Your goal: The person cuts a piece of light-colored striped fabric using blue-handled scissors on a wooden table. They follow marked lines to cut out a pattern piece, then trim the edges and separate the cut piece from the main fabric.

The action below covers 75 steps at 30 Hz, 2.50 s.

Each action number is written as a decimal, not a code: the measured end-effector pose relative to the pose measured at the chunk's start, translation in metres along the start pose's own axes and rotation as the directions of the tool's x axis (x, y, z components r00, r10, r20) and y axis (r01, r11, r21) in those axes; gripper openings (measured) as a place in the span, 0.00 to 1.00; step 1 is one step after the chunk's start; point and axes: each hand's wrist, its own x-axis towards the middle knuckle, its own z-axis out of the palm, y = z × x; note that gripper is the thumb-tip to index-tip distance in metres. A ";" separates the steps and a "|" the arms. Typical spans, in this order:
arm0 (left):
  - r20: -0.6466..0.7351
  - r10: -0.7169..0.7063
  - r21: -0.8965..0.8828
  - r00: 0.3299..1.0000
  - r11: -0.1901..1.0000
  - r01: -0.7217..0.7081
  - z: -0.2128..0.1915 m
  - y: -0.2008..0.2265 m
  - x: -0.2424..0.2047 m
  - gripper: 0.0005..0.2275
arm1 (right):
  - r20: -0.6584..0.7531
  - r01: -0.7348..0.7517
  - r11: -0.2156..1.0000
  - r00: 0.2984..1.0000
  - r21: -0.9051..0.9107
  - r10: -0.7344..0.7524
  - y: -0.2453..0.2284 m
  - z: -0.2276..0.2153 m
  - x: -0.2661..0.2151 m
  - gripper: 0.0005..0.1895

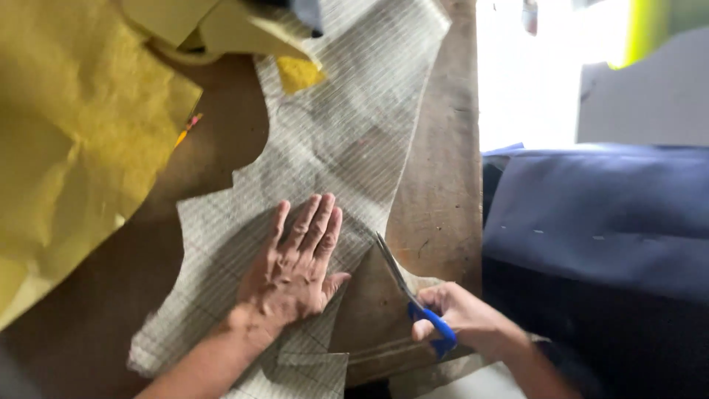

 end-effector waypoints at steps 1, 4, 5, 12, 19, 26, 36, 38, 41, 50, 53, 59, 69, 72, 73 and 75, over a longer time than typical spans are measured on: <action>0.001 -0.008 -0.007 1.000 1.000 0.008 -0.002 0.001 0.001 0.43 | 0.037 0.041 0.981 0.999 -0.189 -0.035 -0.011 -0.004 0.000 0.21; 0.033 -0.081 -0.029 0.996 0.996 0.082 -0.007 0.006 -0.004 0.44 | 0.104 0.070 0.906 0.994 -0.418 -0.028 -0.032 -0.012 0.001 0.25; 0.048 -0.125 -0.035 0.991 0.991 0.127 -0.008 0.004 -0.002 0.45 | 0.109 0.066 0.884 0.994 -0.463 -0.017 -0.040 -0.014 0.003 0.28; 0.032 -0.142 0.058 0.989 0.988 0.140 -0.013 0.003 -0.001 0.48 | 0.037 -0.049 0.773 0.995 -0.632 0.094 -0.051 -0.034 0.015 0.27; 0.044 -0.130 0.036 0.990 0.991 0.129 -0.013 0.001 0.001 0.46 | 0.052 -0.041 0.771 0.994 -0.635 0.096 -0.064 -0.026 0.017 0.28; 0.054 -0.127 0.035 0.990 0.991 0.126 -0.014 0.001 0.001 0.48 | -0.012 -0.100 0.711 0.992 -0.696 0.128 -0.057 -0.033 0.021 0.28; 0.063 -0.130 0.054 0.989 0.990 0.127 -0.015 0.001 0.002 0.48 | 0.014 0.012 0.698 1.000 -0.716 -0.002 -0.050 -0.031 0.020 0.31; 0.055 -0.125 0.047 0.991 0.991 0.122 -0.017 0.001 0.002 0.48 | -0.094 -0.122 0.736 0.992 -0.666 0.080 -0.059 -0.018 0.017 0.26; 0.071 -0.132 0.062 0.989 0.990 0.128 -0.017 0.001 0.002 0.48 | -0.139 -0.168 0.742 0.985 -0.650 0.101 -0.056 -0.018 0.016 0.29; 0.078 -0.126 0.020 0.989 0.992 0.124 -0.015 0.001 0.002 0.46 | -0.137 -0.199 0.814 0.980 -0.546 0.147 -0.056 -0.015 0.016 0.22; 0.035 -0.112 0.018 0.993 0.994 0.112 -0.016 -0.001 0.001 0.47 | -0.150 -0.212 0.826 0.976 -0.521 0.156 -0.061 -0.008 0.012 0.21; 0.044 -0.296 0.035 0.954 0.955 0.295 -0.017 0.010 -0.011 0.52 | -0.278 -0.395 0.754 0.917 -0.525 0.286 -0.076 0.015 -0.018 0.12; 0.023 -0.116 0.072 0.993 0.991 0.114 -0.024 -0.042 -0.064 0.47 | -0.181 -0.201 0.581 0.979 -0.789 0.093 -0.092 0.013 -0.026 0.15; -0.015 -0.057 0.086 0.998 0.995 0.058 -0.025 -0.051 -0.072 0.49 | 0.029 0.018 0.408 0.999 -0.913 0.021 -0.121 0.028 0.002 0.21; -0.017 -0.097 0.083 0.995 0.992 0.098 -0.024 -0.047 -0.076 0.48 | 0.021 0.016 0.402 1.000 -0.915 0.010 -0.133 0.039 0.010 0.18; -0.035 -0.156 0.084 0.987 0.984 0.159 -0.023 -0.040 -0.087 0.48 | 0.020 0.021 0.373 1.000 -0.928 -0.005 -0.154 0.064 0.017 0.16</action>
